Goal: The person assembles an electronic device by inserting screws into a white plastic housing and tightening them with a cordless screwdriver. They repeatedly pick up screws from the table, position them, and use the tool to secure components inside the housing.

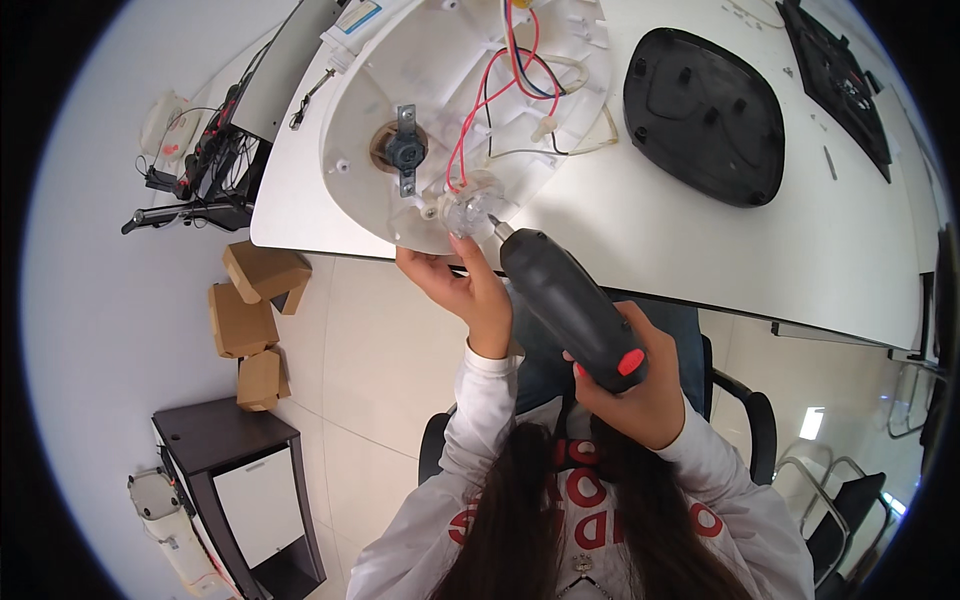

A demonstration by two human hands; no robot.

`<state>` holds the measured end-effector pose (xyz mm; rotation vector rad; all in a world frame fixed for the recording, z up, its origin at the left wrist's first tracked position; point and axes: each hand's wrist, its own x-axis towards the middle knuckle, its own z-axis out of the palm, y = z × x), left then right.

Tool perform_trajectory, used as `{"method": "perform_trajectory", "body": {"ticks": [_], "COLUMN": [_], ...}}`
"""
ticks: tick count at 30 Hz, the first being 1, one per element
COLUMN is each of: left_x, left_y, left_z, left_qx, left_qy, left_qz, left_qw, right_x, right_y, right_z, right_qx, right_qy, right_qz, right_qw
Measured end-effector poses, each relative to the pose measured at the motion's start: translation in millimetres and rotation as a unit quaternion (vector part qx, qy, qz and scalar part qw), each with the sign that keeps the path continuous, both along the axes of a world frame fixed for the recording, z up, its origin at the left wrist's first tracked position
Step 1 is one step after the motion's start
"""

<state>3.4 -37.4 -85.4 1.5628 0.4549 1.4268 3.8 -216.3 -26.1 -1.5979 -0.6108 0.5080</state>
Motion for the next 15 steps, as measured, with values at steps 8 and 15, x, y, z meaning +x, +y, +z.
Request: {"method": "perform_trajectory", "body": {"ticks": [8, 15], "left_x": [-2.5, -0.9], "left_y": [2.0, 1.2], "left_z": [-0.4, -1.8], "left_qx": [-0.002, 0.001], "left_qy": [0.006, 0.003], "left_qz": [0.004, 0.012], "left_qw": [1.000, 1.000], "right_x": [4.0, 10.3], "right_y": [3.6, 4.1], "right_z": [-1.3, 1.2], "right_qx": [0.004, 0.023], "right_qy": [0.011, 0.015], "right_qz": [0.023, 0.013], "right_qw": [1.000, 1.000]}}
